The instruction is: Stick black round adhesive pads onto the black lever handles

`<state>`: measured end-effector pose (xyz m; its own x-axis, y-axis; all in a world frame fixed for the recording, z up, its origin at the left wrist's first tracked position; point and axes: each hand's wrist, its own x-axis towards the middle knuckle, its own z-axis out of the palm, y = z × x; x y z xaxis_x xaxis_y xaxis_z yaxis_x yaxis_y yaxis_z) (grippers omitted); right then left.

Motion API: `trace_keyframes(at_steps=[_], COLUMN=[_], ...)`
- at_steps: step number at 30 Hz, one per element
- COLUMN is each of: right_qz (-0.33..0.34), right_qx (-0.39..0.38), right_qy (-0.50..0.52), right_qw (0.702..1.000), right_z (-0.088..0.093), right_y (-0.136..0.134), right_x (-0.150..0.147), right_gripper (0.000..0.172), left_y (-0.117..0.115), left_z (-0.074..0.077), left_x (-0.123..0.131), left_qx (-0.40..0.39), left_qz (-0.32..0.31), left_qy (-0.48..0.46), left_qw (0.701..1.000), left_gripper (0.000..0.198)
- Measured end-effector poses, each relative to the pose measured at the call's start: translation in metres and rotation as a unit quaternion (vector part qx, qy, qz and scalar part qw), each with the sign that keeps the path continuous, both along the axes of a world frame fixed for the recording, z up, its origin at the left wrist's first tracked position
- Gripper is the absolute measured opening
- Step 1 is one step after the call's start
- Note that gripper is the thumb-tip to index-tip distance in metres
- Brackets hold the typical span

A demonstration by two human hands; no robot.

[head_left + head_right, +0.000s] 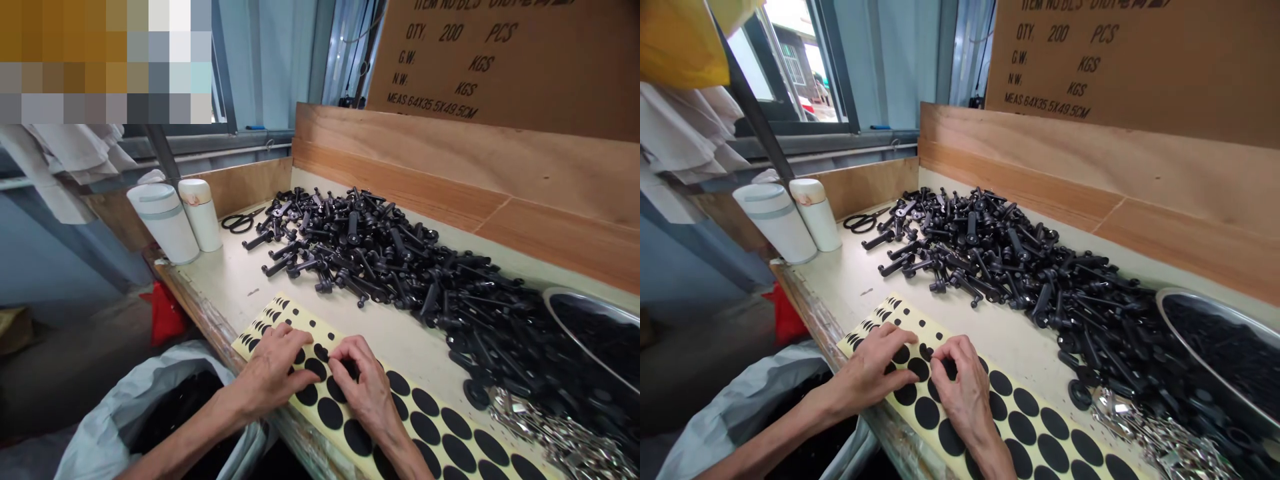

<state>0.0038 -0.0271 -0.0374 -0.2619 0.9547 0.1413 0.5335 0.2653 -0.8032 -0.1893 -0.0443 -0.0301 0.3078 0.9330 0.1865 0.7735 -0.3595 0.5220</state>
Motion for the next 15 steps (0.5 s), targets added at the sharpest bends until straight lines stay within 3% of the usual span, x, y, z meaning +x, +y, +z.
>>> trace_keyframes(at_steps=[2,5,9,13,15], right_qz=[0.015,0.041,-0.004,-0.116,-0.118], right_qx=[-0.019,-0.026,-0.049,-0.112,-0.127], right_qy=[0.036,0.085,0.173,0.274,0.274], right_qw=[0.999,0.995,0.984,0.948,0.946], right_z=[0.005,0.009,0.004,0.008,0.015], right_y=[0.002,0.005,0.006,0.005,0.003], right_x=[0.002,0.005,0.008,0.017,0.025], right_gripper=[0.013,0.016,0.019,0.047,0.04], left_y=[0.003,0.009,0.016,0.017,0.016], left_z=[0.006,0.011,0.019,0.037,0.045], left_x=[-0.002,0.001,0.01,0.025,0.034], left_qx=[-0.046,-0.06,-0.097,-0.216,-0.283], left_qz=[0.017,0.006,0.04,0.092,0.104], left_qy=[-0.068,-0.122,-0.229,-0.365,-0.417], left_qw=[0.996,0.991,0.968,0.901,0.857], left_gripper=[0.029,0.01,0.008,0.016,0.02])
